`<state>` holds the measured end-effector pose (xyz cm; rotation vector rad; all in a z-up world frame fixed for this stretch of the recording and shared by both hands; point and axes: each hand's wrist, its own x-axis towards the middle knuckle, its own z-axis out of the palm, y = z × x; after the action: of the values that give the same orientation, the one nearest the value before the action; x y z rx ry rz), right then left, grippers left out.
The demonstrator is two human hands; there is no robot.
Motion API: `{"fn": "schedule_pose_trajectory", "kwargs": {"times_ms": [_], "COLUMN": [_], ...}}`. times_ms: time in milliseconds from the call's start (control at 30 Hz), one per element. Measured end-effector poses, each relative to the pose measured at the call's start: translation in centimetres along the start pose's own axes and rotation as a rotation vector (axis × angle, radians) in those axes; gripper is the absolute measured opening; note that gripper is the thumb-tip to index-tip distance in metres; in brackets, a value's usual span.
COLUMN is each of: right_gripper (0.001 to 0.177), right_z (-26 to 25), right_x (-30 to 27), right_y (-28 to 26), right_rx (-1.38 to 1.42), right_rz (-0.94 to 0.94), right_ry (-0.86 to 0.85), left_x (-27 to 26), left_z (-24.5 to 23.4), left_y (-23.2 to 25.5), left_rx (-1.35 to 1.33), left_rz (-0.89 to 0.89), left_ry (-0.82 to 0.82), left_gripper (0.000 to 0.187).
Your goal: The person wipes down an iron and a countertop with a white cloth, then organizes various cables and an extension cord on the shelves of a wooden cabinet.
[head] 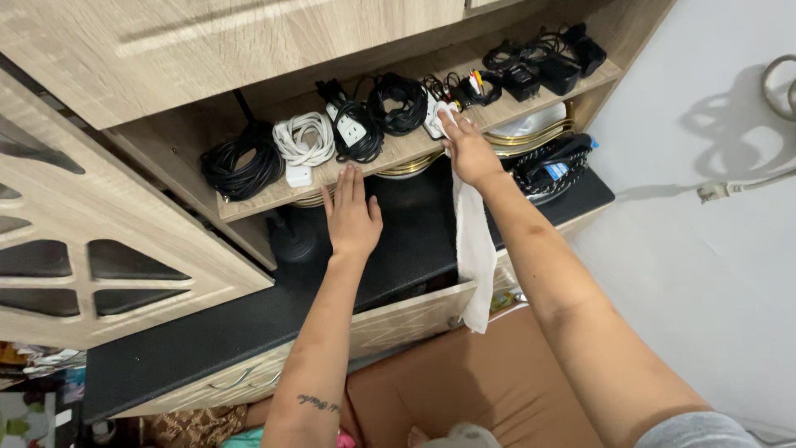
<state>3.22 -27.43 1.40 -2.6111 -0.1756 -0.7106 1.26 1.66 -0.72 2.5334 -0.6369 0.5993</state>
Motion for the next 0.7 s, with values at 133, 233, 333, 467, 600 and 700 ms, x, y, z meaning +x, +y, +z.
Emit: {"fn": "schedule_pose_trajectory", "kwargs": {"times_ms": [133,233,333,467,600,700], "right_gripper": [0.063,0.069,0.070,0.069,0.049,0.048], "right_z": [0.0,-0.8,-1.9,-3.1,-3.1,-2.4], "right_x": [0.1,0.4,0.5,-0.4,-1.8,-1.7], "right_y": [-0.2,-0.6,-1.5,-2.5,-2.5,-2.1], "right_rx": [-0.049,-0.072,-0.076,-0.057,0.083,0.221], "right_rz": [0.036,0.010,0.095,0.116,0.116,0.234], "right_ry": [-0.042,-0.078,-0.131,-0.042,0.196,0.336], "left_x": [0.0,0.3,0.3,0.1,-0.4,-0.2], "left_z": [-1.1,-2.2,-2.8,-2.3,-0.7,-0.4], "left_y": [-0.2,0.2,0.3,-0.3,0.3,1.6], "left_rx": [0.016,0.037,-0.050,-0.188,-0.291,-0.528], "left_rz": [0.008,-0.007,-0.054,0.010,-0.090,-0.122], "left_ry": [-0.021,-0.091,-0.153,-0.091,0.162,0.163], "left_gripper": [0.067,0.069,0.073,0.077,0.040,0.029]}}
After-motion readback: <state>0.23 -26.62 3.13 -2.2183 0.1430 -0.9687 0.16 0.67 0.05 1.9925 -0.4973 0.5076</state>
